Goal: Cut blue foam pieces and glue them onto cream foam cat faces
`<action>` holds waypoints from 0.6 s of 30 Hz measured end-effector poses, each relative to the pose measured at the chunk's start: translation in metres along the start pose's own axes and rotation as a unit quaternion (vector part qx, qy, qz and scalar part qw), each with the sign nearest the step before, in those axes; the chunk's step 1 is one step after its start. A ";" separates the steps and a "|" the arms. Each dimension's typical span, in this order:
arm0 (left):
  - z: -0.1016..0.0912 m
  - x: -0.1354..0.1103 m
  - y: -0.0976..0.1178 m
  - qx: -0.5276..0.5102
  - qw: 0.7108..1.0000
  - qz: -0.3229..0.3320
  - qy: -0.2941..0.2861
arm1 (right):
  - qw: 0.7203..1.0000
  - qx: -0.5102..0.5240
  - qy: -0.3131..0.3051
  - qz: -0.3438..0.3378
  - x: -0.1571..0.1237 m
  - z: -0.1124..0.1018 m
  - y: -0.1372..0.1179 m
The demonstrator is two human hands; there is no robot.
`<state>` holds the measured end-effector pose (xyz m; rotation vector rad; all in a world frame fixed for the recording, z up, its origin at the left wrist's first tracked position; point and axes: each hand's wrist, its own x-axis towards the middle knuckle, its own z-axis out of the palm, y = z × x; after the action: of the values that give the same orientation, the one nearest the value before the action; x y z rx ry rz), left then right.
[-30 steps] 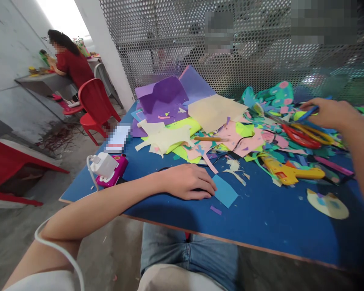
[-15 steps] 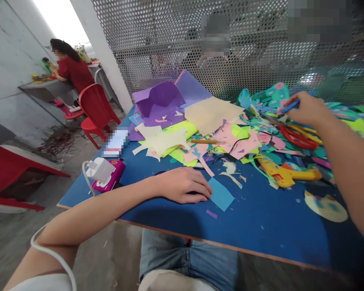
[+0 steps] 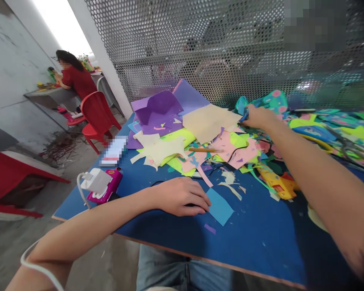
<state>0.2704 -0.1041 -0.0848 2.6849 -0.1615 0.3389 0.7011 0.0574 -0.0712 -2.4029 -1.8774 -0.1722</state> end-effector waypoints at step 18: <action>0.000 0.001 0.003 -0.014 0.999 -0.023 0.032 | 0.974 0.060 0.187 0.111 -0.008 -0.071 0.073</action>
<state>0.2709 -0.1070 -0.0838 2.6417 -0.0843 0.4046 0.7679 0.0217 -0.0020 -2.2810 -1.4060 -0.4449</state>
